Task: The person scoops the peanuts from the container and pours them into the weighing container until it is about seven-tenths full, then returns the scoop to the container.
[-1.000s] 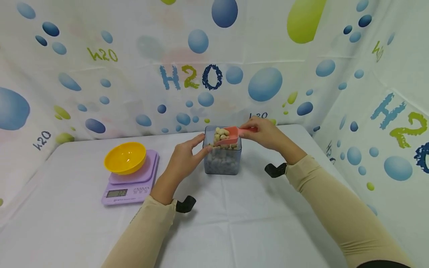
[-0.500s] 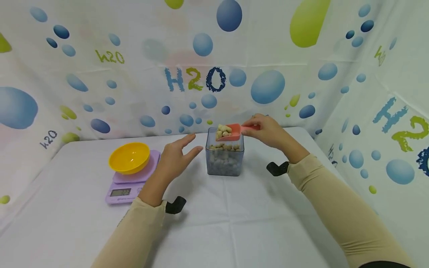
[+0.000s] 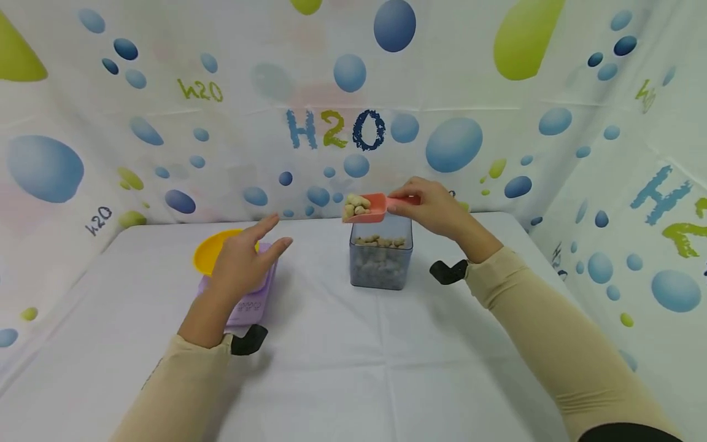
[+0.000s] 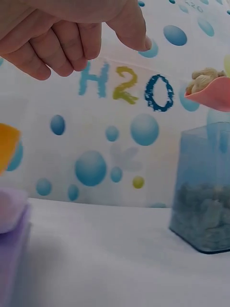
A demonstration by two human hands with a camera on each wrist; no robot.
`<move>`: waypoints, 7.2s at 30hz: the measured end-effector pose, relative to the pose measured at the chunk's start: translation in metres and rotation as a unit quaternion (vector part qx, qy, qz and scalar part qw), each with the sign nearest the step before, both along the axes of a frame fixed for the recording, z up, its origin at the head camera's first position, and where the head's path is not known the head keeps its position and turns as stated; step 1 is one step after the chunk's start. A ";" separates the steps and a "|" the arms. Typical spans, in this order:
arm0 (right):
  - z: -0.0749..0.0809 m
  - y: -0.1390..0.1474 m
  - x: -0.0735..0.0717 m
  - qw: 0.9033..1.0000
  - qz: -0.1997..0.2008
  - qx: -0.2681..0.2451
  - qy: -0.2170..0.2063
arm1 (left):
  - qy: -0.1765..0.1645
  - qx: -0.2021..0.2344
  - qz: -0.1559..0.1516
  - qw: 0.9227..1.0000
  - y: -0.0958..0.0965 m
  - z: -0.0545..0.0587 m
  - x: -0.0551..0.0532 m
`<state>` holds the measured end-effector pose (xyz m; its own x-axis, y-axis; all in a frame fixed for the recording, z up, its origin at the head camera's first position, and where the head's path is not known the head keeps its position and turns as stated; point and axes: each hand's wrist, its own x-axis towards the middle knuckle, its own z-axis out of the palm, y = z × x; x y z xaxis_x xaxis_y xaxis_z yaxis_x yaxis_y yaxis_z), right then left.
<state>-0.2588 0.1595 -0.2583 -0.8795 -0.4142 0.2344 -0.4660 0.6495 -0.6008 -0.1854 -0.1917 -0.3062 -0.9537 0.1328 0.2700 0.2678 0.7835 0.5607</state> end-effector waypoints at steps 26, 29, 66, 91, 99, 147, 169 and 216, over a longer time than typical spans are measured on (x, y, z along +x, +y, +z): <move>-0.008 -0.151 0.005 0.994 0.101 -0.028 -0.034 | -0.052 -0.037 0.072 0.995 -0.104 -0.027 0.026; -0.013 -0.166 0.008 0.993 0.103 -0.035 -0.048 | -0.072 -0.044 0.076 0.994 -0.108 -0.029 0.025; -0.037 -0.245 0.028 0.910 0.079 0.277 0.299 | -0.146 -0.026 0.094 0.985 -0.116 -0.039 0.018; -0.026 -0.220 0.024 0.905 0.060 0.290 0.305 | -0.149 -0.028 0.096 0.984 -0.113 -0.038 0.017; -0.025 -0.214 0.023 0.910 0.053 0.276 0.306 | -0.142 -0.030 0.095 0.985 -0.112 -0.037 0.018; -0.017 -0.165 0.019 0.971 0.080 0.194 0.118 | -0.152 -0.039 0.084 0.984 -0.106 -0.036 0.015; -0.012 -0.048 0.021 0.981 0.023 0.151 0.118 | -0.079 -0.047 0.040 0.995 -0.084 -0.026 0.006; -0.004 0.010 0.032 0.916 0.030 0.295 0.272 | -0.033 0.035 -0.119 0.992 0.095 -0.025 -0.031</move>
